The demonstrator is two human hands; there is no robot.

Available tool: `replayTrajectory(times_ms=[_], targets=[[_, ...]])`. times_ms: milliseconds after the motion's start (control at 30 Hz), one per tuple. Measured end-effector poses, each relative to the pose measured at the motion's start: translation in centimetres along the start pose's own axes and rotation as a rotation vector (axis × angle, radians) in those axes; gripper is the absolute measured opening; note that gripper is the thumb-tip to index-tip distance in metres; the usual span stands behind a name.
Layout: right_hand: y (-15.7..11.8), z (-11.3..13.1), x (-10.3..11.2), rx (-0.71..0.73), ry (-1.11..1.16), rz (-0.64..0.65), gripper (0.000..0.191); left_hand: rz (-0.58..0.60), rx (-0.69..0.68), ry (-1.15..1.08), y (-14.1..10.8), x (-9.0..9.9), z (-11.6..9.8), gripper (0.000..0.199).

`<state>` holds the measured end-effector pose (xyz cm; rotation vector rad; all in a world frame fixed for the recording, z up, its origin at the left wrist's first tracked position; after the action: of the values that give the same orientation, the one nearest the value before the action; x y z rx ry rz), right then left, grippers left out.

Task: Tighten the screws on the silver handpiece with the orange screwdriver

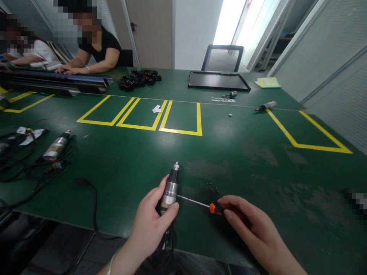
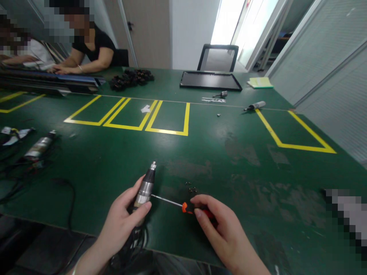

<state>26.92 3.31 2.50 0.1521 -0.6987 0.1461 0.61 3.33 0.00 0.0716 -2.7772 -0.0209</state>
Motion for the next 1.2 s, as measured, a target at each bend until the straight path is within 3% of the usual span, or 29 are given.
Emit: replayTrajectory(times_ms=[167,333,533,933,1200], targets=[[-0.03,-0.09,0.24,0.039,0.043,-0.077,0.02,-0.003,-0.004,0.006,-0.04,0.08,-0.05,0.061],[0.46,0.08,0.19,0.143,0.073,-0.039,0.027,-0.002,-0.019,0.017,-0.03,0.12,-0.19,0.061],[0.47,-0.62,-0.08,0.071,-0.001,-0.014,0.025,-0.001,-0.011,0.02,0.08,0.09,-0.35,0.061],[0.26,0.02,-0.3,0.087,-0.065,0.072,0.025,0.0,-0.008,0.006,0.01,0.07,-0.3,0.061],[-0.04,-0.07,-0.07,0.064,-0.042,0.003,0.022,0.005,-0.011,0.001,0.04,-0.02,-0.17,0.06]])
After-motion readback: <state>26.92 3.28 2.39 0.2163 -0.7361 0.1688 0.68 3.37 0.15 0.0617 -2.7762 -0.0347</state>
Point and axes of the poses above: each hand's wrist, its own y-axis towards the middle knuckle, its own x-axis out of the back of the hand, z = x × y, the point moved 2 cm from there along y, towards the middle knuckle, and after that the axes turned 5 degrees about -x, right-handed, at the moved point
